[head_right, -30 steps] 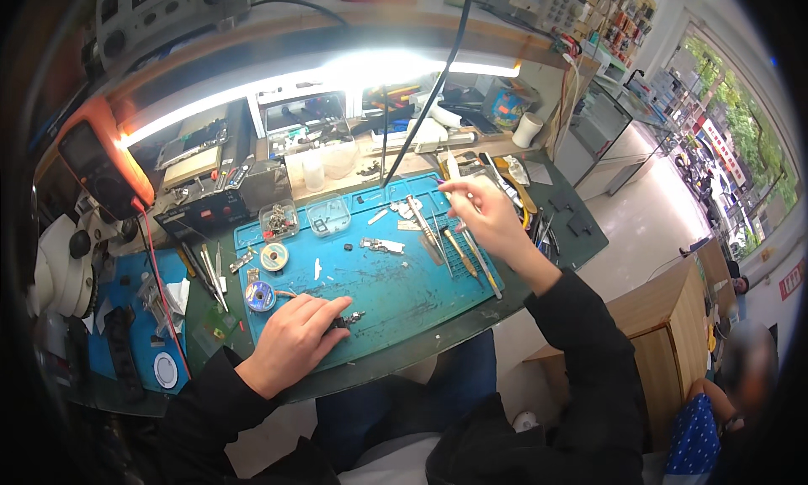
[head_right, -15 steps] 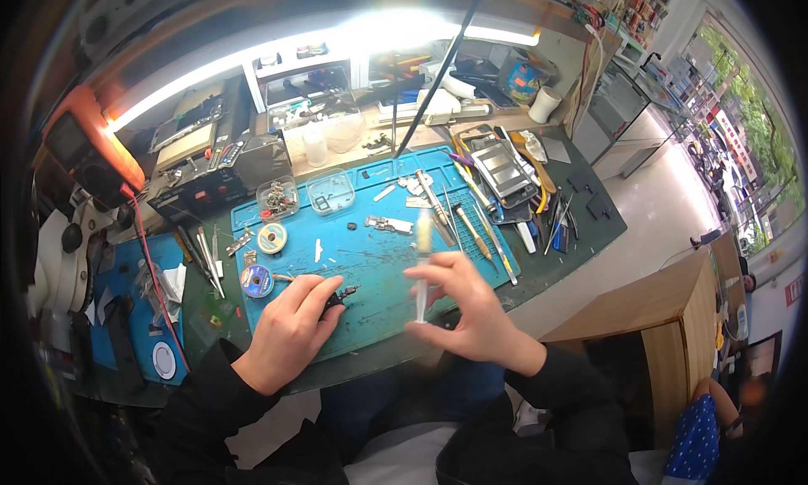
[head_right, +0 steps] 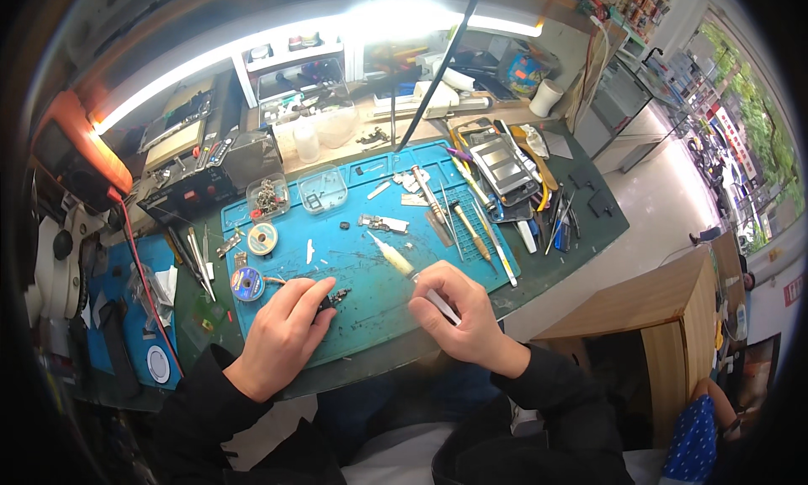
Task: The person retrieves a small electronic component from a parts box and places it on the workbench. They use a soldering iron to apply solder to the component's pins, then apply flux with a pen-like tool and re-solder. Finally, they clean the component with a brush and liquid, then inspect it.
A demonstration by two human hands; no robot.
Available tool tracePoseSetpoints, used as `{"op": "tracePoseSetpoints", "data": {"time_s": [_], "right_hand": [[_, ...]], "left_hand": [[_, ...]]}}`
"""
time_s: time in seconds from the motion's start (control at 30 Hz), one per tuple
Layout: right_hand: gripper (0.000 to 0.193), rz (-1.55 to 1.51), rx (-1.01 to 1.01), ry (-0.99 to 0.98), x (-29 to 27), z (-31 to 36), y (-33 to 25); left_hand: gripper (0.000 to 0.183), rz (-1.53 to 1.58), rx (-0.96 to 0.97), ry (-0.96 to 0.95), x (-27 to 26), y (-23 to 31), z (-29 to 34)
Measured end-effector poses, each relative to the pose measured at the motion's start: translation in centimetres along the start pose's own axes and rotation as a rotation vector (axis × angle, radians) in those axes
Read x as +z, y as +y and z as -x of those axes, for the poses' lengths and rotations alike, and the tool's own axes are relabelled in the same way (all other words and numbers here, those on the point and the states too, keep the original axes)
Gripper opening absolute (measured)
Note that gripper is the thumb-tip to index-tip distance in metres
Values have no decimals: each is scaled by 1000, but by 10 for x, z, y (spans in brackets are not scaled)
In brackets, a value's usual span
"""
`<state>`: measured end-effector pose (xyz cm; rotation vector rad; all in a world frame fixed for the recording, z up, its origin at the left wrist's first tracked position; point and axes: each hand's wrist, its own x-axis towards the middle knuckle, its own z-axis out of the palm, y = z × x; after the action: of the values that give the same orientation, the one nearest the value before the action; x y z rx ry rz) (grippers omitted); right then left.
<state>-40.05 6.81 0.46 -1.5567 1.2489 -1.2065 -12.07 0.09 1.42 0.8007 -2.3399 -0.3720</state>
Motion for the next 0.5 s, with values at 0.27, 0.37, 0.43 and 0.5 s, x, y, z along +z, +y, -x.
{"op": "tracePoseSetpoints", "data": {"time_s": [0.27, 0.37, 0.43, 0.5], "right_hand": [[26, 232, -276, -67, 2, -7, -8], [46, 142, -233, -124, 4, -4, -13], [56, 114, -226, -86, 9, -3, -11], [57, 150, -268, -140, 7, -3, -7]], "left_hand": [[50, 57, -29, 15, -2, -1, 0], [54, 43, -78, 17, -1, -1, 1], [54, 51, -111, -8, 0, -1, 3], [55, 60, -140, -24, 0, 0, 4]]}}
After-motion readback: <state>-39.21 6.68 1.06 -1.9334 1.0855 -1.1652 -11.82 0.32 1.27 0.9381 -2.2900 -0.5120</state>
